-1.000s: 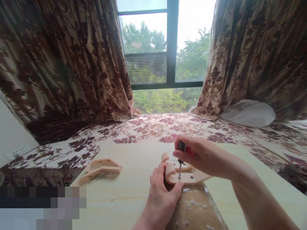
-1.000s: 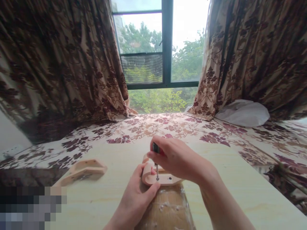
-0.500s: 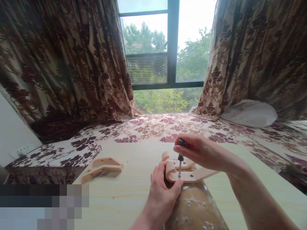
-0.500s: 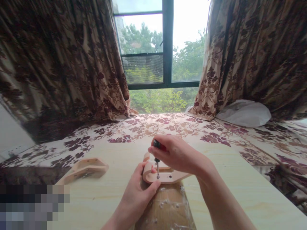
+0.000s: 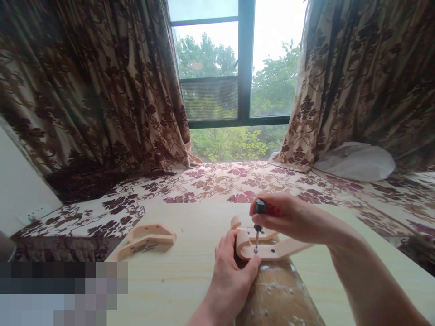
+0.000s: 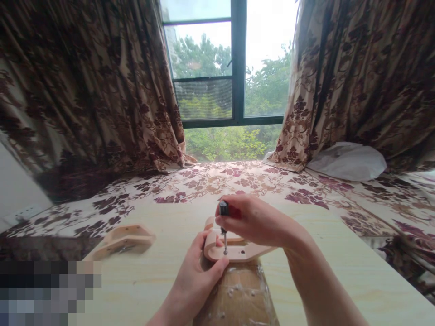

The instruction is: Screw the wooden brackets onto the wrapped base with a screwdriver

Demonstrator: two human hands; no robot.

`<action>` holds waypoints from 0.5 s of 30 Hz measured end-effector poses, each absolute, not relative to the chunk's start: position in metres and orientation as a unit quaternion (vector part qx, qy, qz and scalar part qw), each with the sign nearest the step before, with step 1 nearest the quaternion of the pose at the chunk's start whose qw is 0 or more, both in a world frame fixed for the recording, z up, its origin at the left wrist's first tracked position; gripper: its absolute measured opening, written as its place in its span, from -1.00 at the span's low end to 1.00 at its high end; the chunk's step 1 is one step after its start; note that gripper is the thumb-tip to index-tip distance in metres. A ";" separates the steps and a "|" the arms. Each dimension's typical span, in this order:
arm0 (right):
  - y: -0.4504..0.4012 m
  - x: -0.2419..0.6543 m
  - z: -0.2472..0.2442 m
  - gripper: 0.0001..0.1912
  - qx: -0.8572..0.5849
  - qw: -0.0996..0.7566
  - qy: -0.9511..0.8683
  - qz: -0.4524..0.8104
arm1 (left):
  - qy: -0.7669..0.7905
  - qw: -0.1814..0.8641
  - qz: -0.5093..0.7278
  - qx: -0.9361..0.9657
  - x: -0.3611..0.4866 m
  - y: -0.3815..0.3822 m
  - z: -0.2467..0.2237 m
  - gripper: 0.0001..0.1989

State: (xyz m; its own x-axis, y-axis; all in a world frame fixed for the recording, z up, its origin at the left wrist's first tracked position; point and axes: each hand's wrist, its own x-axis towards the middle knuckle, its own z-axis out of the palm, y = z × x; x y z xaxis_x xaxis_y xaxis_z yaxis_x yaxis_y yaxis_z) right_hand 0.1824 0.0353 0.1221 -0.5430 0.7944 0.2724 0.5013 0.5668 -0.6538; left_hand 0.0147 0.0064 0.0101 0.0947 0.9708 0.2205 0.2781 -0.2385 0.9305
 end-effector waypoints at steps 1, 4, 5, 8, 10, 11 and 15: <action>0.038 0.181 0.120 -0.81 -0.389 0.290 -0.837 0.254 | 0.490 0.375 0.462 0.637 0.015 0.006 0.010 -0.67; 0.044 0.179 0.114 -0.74 -0.406 0.308 -0.828 0.233 | 0.489 0.375 0.465 0.635 0.015 0.006 0.010 -0.65; 0.045 0.180 0.113 -0.74 -0.407 0.308 -0.827 0.235 | 0.489 0.376 0.465 0.635 0.014 0.006 0.009 -0.65; 0.043 0.182 0.114 -0.80 -0.387 0.298 -0.826 0.283 | 0.488 0.377 0.467 0.634 0.014 0.006 0.009 -0.64; 0.041 0.183 0.117 -0.88 -0.370 0.283 -0.822 0.328 | 0.487 0.377 0.468 0.634 0.014 0.006 0.009 -0.65; 0.040 0.183 0.118 -0.90 -0.363 0.277 -0.819 0.346 | 0.487 0.377 0.469 0.634 0.014 0.006 0.009 -0.65; 0.043 0.180 0.113 -0.82 -0.358 0.285 -0.815 0.355 | 0.487 0.377 0.471 0.631 0.014 0.006 0.009 -0.63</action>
State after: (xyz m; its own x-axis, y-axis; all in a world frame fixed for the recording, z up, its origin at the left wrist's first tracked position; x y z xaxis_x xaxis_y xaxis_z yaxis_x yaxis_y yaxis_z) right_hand 0.1799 0.0429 0.1132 -0.5811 0.7864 0.2097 0.3825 0.4913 -0.7825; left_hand 0.0141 0.0062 0.0087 0.0819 0.9705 0.2267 0.2604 -0.2404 0.9351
